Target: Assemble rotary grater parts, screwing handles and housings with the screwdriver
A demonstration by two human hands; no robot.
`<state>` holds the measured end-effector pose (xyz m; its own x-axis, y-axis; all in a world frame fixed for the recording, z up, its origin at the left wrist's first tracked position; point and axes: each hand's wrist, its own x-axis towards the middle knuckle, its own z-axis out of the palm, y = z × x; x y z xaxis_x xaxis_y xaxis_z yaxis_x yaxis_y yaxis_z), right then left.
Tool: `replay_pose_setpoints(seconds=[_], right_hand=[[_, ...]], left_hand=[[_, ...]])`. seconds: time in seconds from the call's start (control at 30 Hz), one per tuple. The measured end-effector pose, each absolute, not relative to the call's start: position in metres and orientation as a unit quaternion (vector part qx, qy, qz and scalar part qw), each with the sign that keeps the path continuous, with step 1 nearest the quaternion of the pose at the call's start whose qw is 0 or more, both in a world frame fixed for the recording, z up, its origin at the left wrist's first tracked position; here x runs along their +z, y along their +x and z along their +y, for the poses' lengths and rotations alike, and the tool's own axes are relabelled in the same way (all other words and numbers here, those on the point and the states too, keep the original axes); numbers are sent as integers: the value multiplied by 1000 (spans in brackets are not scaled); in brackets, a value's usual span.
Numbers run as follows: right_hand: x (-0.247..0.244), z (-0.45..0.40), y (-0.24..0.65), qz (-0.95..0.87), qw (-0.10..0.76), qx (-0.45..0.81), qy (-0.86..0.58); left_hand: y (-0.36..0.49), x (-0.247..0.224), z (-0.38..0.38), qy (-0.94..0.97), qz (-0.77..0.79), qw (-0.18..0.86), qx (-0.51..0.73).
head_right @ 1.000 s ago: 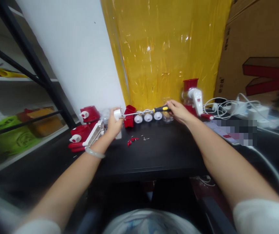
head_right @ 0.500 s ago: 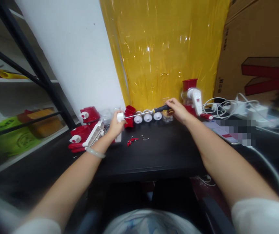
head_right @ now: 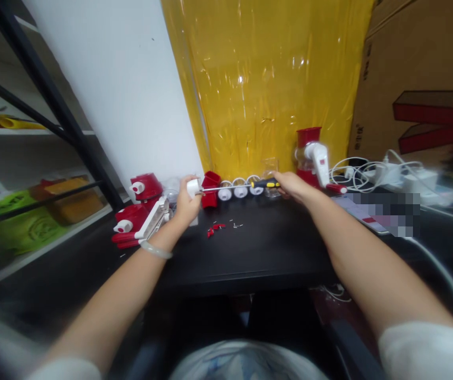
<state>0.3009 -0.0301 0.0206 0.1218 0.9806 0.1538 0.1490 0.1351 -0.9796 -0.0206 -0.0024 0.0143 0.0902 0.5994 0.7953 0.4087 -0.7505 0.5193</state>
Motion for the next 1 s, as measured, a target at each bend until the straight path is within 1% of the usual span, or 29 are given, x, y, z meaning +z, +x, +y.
replay_pose_setpoints(seconds=[0.1, 0.2, 0.3, 0.67, 0.77, 0.83, 0.93, 1.0], right_hand=[[22, -30, 298, -557, 541, 437, -454], [22, -26, 299, -580, 565, 430, -399], [19, -22, 301, -581, 580, 417, -390], [21, -29, 299, -572, 607, 445, -325], [20, -26, 297, -556, 614, 447, -339], [17, -23, 297, -548, 601, 440, -382], [12, -17, 300, -581, 560, 383, -449], [9, -14, 302, -610, 559, 342, -446]], left_hand=[[-22, 15, -1, 727, 348, 93, 585], [-23, 16, 1, 726, 347, 97, 585], [-23, 16, 2, 725, 342, 105, 589], [-24, 16, 3, 713, 357, 120, 591], [-24, 15, 3, 720, 364, 122, 578], [-24, 15, 2, 727, 367, 113, 570], [-24, 16, 2, 735, 366, 105, 561], [-24, 17, 2, 736, 368, 111, 557]])
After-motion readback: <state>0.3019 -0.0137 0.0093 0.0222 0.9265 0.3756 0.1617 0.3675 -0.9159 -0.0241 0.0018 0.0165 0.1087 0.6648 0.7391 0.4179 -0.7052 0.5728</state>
